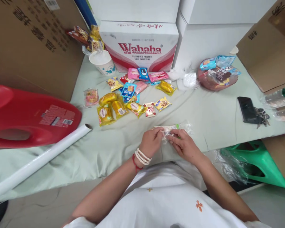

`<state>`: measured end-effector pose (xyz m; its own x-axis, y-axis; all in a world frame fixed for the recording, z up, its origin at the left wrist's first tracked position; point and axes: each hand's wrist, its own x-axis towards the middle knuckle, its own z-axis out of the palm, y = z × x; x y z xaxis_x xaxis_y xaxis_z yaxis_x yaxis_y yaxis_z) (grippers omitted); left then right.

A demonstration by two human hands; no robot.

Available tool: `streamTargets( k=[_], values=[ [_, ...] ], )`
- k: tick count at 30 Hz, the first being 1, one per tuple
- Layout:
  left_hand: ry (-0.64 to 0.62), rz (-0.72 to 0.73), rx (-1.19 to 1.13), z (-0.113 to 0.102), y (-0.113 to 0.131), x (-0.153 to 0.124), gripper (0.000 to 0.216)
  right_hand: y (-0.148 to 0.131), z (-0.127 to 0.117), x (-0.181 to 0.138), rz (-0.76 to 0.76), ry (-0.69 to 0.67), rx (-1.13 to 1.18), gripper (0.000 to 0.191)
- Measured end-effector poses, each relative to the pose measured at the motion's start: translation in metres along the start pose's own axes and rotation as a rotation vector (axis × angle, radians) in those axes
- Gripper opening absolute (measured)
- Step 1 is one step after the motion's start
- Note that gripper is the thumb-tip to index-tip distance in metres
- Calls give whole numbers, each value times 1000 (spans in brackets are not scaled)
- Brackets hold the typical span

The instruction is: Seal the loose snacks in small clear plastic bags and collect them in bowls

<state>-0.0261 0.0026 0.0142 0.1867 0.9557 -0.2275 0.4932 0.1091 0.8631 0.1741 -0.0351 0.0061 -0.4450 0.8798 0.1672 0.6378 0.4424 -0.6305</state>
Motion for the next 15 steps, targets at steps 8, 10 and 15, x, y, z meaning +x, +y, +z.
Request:
streamTargets(
  k=[8,10,15],
  values=[
    [47,77,649,17,5,-4,23,24,-30,7,392,213,-90,40],
    [62,43,631,16,5,-3,23,32,-44,1,356,64,-45,27],
    [182,25,577,13,0,4,54,50,-78,-42,402,-133,175,28]
  ],
)
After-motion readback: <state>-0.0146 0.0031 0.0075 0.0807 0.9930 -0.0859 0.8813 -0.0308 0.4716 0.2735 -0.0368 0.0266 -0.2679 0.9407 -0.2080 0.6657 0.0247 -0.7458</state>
